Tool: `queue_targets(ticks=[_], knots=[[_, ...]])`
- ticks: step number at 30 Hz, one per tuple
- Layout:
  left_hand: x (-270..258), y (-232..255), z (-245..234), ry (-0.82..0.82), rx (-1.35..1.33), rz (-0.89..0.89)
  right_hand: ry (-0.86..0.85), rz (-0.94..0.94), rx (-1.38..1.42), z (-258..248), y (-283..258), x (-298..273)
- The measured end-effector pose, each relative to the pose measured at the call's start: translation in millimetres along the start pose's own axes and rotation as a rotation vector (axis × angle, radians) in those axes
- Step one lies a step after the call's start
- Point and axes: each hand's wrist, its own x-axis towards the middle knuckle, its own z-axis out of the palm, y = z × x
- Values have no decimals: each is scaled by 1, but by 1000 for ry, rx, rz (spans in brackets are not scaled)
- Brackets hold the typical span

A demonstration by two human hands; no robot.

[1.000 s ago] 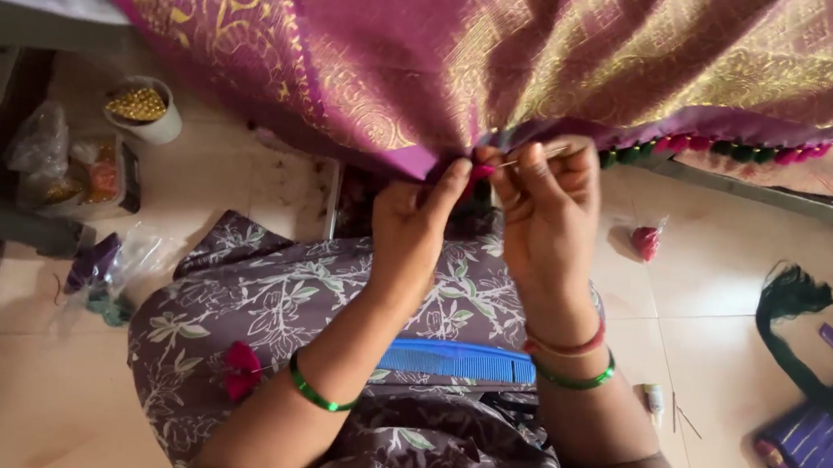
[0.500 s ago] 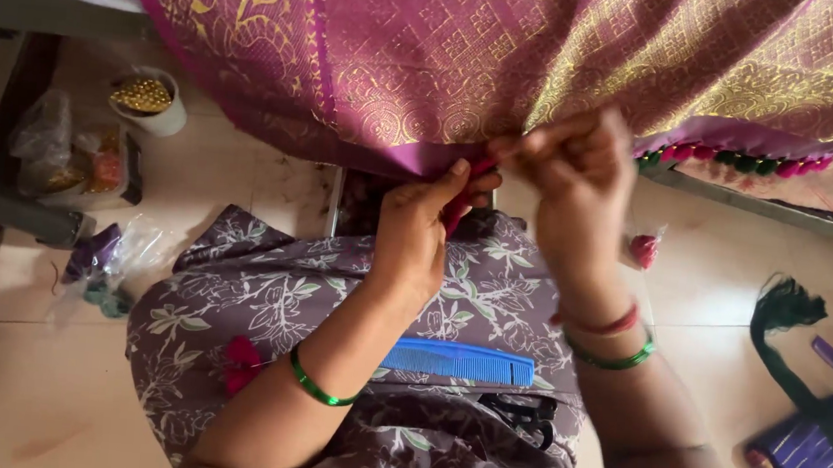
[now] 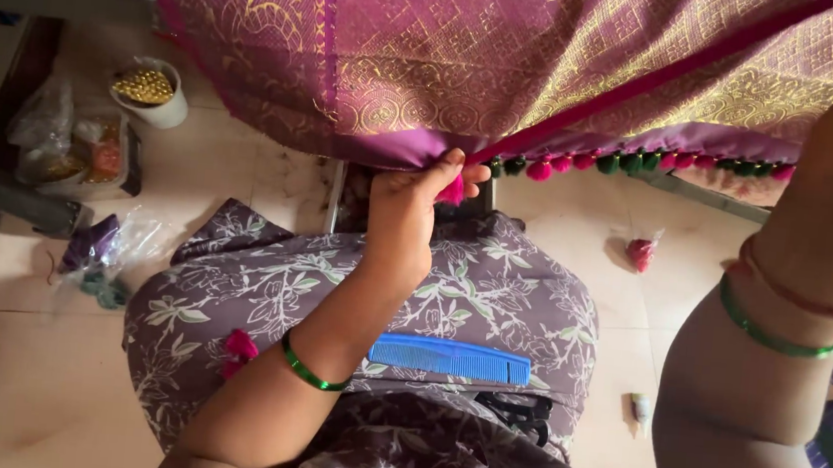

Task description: Sewing and preparing decorative tassels on the edge of a saree.

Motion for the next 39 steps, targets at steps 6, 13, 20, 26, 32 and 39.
queue_targets(ticks=[6, 13, 20, 26, 32, 39], knots=[[-11, -14, -31, -87, 801, 589, -36, 259, -33, -56, -35, -126], [-6, 25, -40, -271, 1212, 1170, -91, 569, -71, 12, 17, -258], [-21, -6, -23, -216, 873, 715, 78, 1282, 154, 202, 104, -291], [-21, -13, -27, -229, 159, -64, -195, 751, -55, 206, 169, -227], [-27, -33, -35, -129, 361, 55, 52, 680, 456, 258, 143, -133], [-30, 7, -42, -126, 662, 397, 146, 489, 394, 262, 155, -141]])
